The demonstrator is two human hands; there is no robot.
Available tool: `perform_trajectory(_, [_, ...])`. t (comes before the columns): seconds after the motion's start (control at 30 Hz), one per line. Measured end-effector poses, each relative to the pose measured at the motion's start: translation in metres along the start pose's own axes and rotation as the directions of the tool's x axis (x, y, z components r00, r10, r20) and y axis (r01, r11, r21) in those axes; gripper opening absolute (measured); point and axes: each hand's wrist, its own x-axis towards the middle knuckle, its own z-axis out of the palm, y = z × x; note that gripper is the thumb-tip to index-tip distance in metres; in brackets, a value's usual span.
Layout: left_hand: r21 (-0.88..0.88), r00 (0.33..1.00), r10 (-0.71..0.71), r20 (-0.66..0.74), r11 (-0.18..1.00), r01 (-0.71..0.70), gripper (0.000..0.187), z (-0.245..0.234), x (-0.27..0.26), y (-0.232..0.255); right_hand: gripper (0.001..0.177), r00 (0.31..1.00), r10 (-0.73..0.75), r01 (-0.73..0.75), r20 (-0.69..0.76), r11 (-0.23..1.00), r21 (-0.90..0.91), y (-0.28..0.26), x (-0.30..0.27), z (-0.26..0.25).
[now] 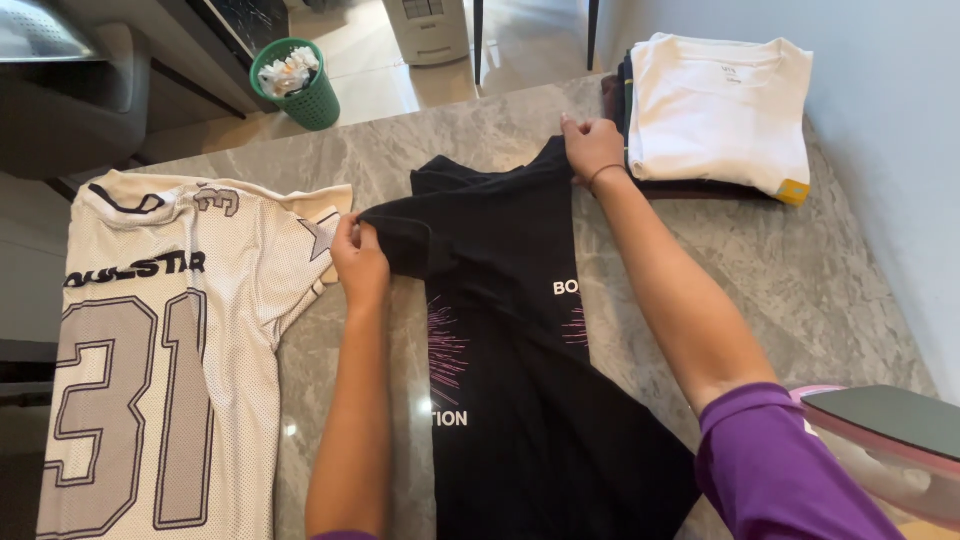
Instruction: Ironing a black t-shirt and then folding it neatly on a table.
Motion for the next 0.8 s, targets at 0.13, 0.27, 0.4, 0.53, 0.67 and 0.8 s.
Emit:
perform_trajectory(0.13, [0.527, 0.856, 0.514, -0.052, 0.742, -0.414, 0.017, 0.011, -0.032, 0.049, 0.044, 0.989, -0.034, 0.020, 0.143, 0.995, 0.098, -0.013, -0.041, -0.027])
perform_trajectory(0.27, [0.511, 0.611, 0.571, 0.548, 0.349, -0.785, 0.052, 0.030, -0.088, 0.097, 0.042, 0.902, -0.431, 0.430, -0.024, 0.903, -0.019, 0.020, -0.027, -0.008])
perform_trajectory(0.4, [0.523, 0.551, 0.200, 0.810, 0.178, -0.834, 0.050, 0.023, -0.104, 0.052, 0.055, 0.880, -0.460, 0.458, -0.118, 0.888, -0.044, 0.007, -0.053, -0.014])
perform_trajectory(0.53, [0.514, 0.552, 0.262, 0.791, 0.202, -0.833, 0.051, 0.022, -0.101, 0.042, 0.047, 0.874, -0.481, 0.480, -0.070, 0.877, -0.030, -0.002, -0.148, -0.064])
perform_trajectory(0.67, [0.494, 0.546, 0.260, 0.797, 0.241, -0.836, 0.049, 0.019, -0.100, 0.033, 0.045, 0.877, -0.235, 0.358, 0.420, 0.902, -0.242, 0.008, -0.290, -0.151])
perform_trajectory(0.8, [0.469, 0.521, 0.279, 0.806, 0.236, -0.851, 0.042, 0.016, -0.101, 0.027, 0.052, 0.816, -0.167, 0.445, 0.553, 0.793, -0.417, 0.061, -0.389, -0.213])
